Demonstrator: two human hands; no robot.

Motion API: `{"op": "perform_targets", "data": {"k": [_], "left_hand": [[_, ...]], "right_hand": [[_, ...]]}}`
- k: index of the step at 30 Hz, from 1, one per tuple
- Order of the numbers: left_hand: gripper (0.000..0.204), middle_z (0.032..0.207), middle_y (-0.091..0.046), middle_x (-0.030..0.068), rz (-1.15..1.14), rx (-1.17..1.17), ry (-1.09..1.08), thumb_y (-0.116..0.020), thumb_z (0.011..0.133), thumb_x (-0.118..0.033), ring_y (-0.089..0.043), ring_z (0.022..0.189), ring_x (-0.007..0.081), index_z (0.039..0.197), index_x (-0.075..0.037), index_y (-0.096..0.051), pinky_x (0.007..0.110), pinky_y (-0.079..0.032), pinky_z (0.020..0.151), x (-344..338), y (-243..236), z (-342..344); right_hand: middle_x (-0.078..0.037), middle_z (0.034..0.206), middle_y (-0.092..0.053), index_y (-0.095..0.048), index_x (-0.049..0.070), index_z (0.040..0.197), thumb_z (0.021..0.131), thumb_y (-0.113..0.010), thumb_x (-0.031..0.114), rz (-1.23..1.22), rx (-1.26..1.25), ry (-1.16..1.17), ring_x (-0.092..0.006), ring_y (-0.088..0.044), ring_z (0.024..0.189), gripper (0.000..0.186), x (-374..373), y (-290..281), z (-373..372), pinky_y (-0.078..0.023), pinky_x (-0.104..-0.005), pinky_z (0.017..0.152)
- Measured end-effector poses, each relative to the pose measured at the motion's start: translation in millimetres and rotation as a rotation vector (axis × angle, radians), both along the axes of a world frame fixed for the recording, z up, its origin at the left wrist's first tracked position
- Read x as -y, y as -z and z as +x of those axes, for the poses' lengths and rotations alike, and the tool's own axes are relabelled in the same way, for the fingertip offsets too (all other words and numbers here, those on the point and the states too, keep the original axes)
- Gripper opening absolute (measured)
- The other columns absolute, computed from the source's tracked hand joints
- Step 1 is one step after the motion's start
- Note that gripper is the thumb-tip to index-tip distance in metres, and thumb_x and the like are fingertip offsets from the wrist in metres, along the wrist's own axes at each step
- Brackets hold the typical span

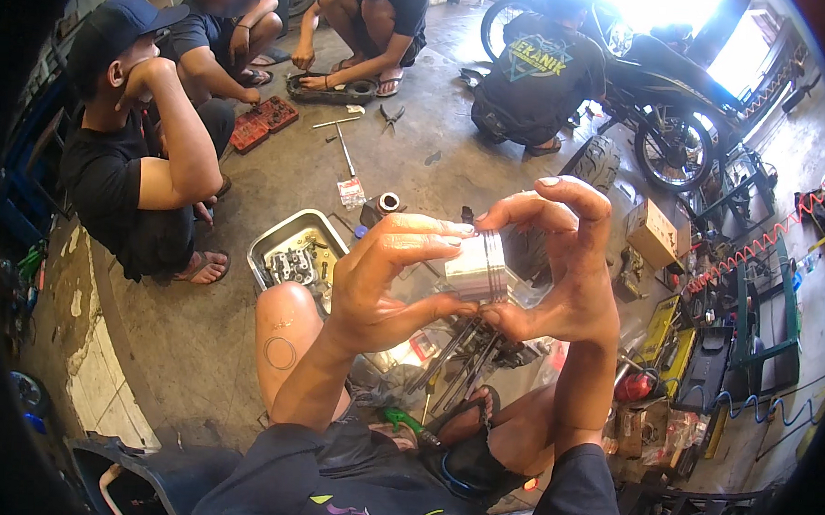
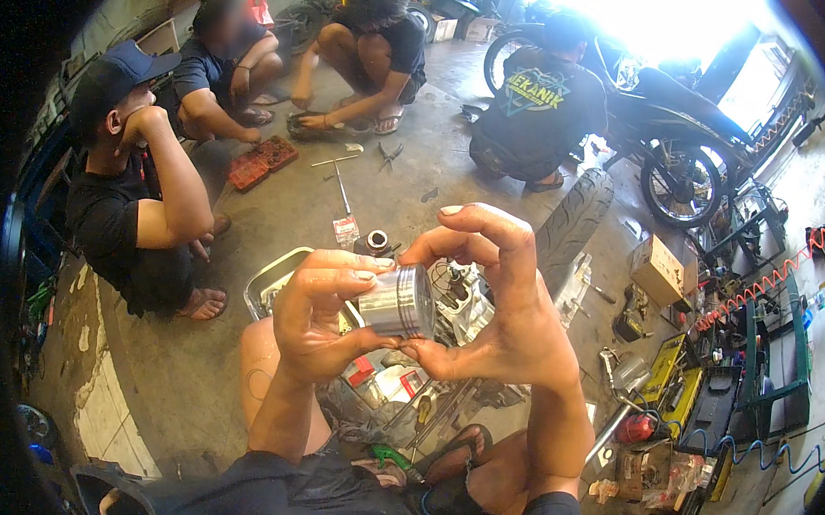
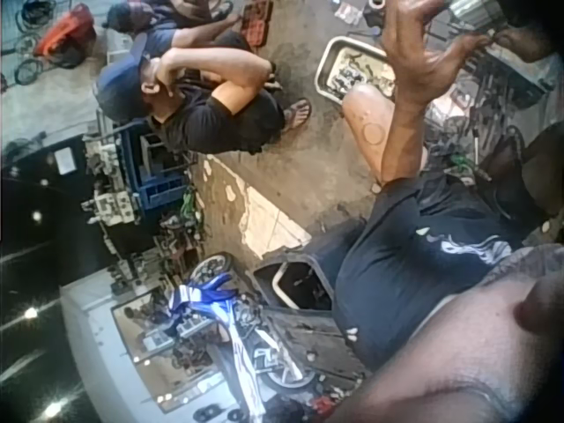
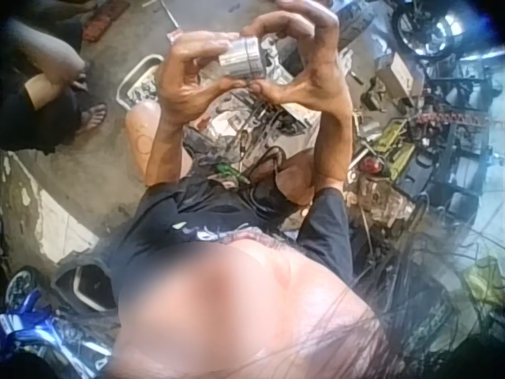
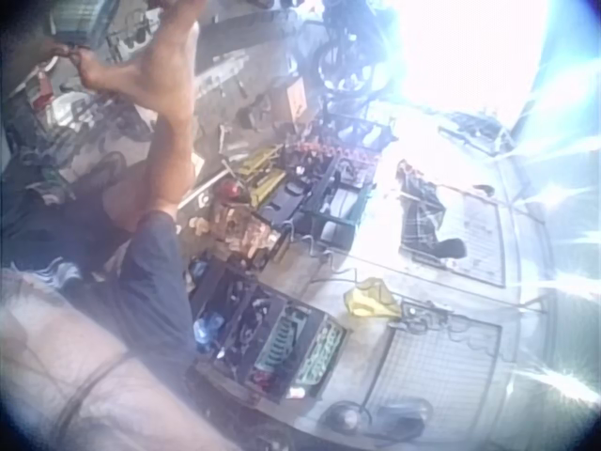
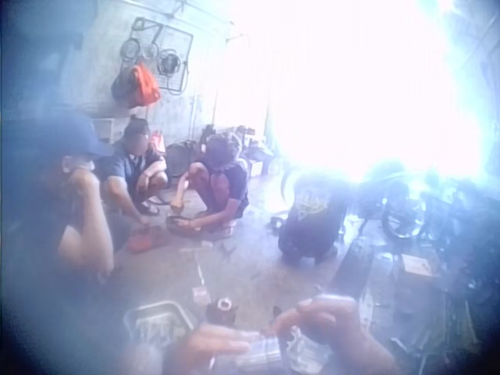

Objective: The person cleans a motorcycle piston by hand, removes a plastic bottle cap, and then prepares and fits a piston ring onto the piston.

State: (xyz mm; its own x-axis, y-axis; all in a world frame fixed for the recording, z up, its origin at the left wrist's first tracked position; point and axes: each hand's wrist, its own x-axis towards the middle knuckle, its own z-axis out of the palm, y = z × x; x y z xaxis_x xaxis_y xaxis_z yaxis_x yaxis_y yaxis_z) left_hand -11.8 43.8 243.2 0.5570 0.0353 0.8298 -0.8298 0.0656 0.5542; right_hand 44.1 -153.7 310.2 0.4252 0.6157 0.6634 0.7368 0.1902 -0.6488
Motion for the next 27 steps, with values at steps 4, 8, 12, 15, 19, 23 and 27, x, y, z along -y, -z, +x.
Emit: {"op": "perform_targets", "data": {"k": [4, 8, 12, 15, 19, 23, 27], "left_hand": [[0.056, 0.122, -0.057, 0.0179, -0.016, -0.049, 0.01, -0.088, 0.07, -0.005, -0.06, 0.116, 0.026, 0.117, 0.002, -0.059, 0.037, -0.055, 0.097, 3.6, 0.4, -2.2], [0.057, 0.123, -0.056, 0.0173, -0.104, -0.08, 0.122, -0.088, 0.07, -0.005, -0.06, 0.117, 0.0251, 0.118, 0.003, -0.057, 0.037, -0.054, 0.099, 3.5, -1.0, -0.8], [0.058, 0.122, -0.057, 0.0175, -0.089, -0.076, 0.146, -0.087, 0.071, -0.005, -0.06, 0.118, 0.0252, 0.119, 0.003, -0.057, 0.037, -0.054, 0.099, 4.0, 1.0, 0.0], [0.057, 0.122, -0.057, 0.0175, -0.065, -0.074, 0.154, -0.087, 0.072, -0.006, -0.06, 0.118, 0.0252, 0.12, 0.003, -0.057, 0.037, -0.054, 0.1, 4.6, 0.7, -0.3], [0.057, 0.122, -0.057, 0.0174, -0.05, -0.08, 0.142, -0.087, 0.072, -0.008, -0.06, 0.117, 0.0249, 0.119, 0.003, -0.057, 0.035, -0.055, 0.098, 4.3, 0.6, -0.5], [0.057, 0.122, -0.058, 0.0178, -0.009, -0.048, 0.117, -0.087, 0.072, -0.009, -0.061, 0.116, 0.0253, 0.119, 0.003, -0.058, 0.035, -0.055, 0.096, 3.3, 0.6, 0.5], [0.057, 0.121, -0.059, 0.0185, 0.006, -0.034, 0.07, -0.087, 0.071, -0.011, -0.062, 0.115, 0.0261, 0.118, 0.002, -0.058, 0.034, -0.056, 0.095, 4.9, -0.8, -0.2]], "right_hand": [[-0.017, 0.115, -0.059, -0.032, 0.005, 0.138, 0.065, -0.086, 0.005, -0.04, 0.066, -0.029, -0.0268, -0.06, 0.11, 0.091, 4.9, -7.8, 2.5, -0.046, -0.0435, 0.1], [-0.018, 0.117, -0.057, -0.032, 0.005, 0.138, 0.065, -0.085, 0.004, -0.055, 0.215, -0.044, -0.0281, -0.058, 0.113, 0.09, 9.2, -10.9, 4.4, -0.044, -0.0448, 0.101], [-0.017, 0.114, -0.057, -0.033, 0.006, 0.137, 0.065, -0.082, 0.002, -0.047, 0.206, -0.091, -0.0284, -0.059, 0.11, 0.087, 4.9, -7.9, 4.4, -0.044, -0.0454, 0.099], [-0.017, 0.112, -0.057, -0.033, 0.006, 0.136, 0.065, -0.081, 0.001, -0.049, 0.208, -0.089, -0.028, -0.059, 0.105, 0.086, 6.0, -7.2, 5.3, -0.045, -0.045, 0.097], [-0.017, 0.111, -0.056, -0.031, 0.006, 0.135, 0.065, -0.082, 0.001, -0.034, 0.233, -0.083, -0.0278, -0.058, 0.103, 0.087, 4.6, -6.7, 5.2, -0.046, -0.0443, 0.096], [-0.017, 0.111, -0.055, -0.03, 0.007, 0.136, 0.066, -0.083, 0.003, -0.016, 0.213, -0.074, -0.0272, -0.058, 0.103, 0.088, 4.7, -3.5, 4.4, -0.046, -0.0441, 0.095], [-0.017, 0.112, -0.054, -0.029, 0.007, 0.136, 0.066, -0.084, 0.005, 0.018, 0.158, -0.065, -0.0269, -0.059, 0.104, 0.089, 5.6, 1.9, 4.8, -0.047, -0.0438, 0.095]]}}
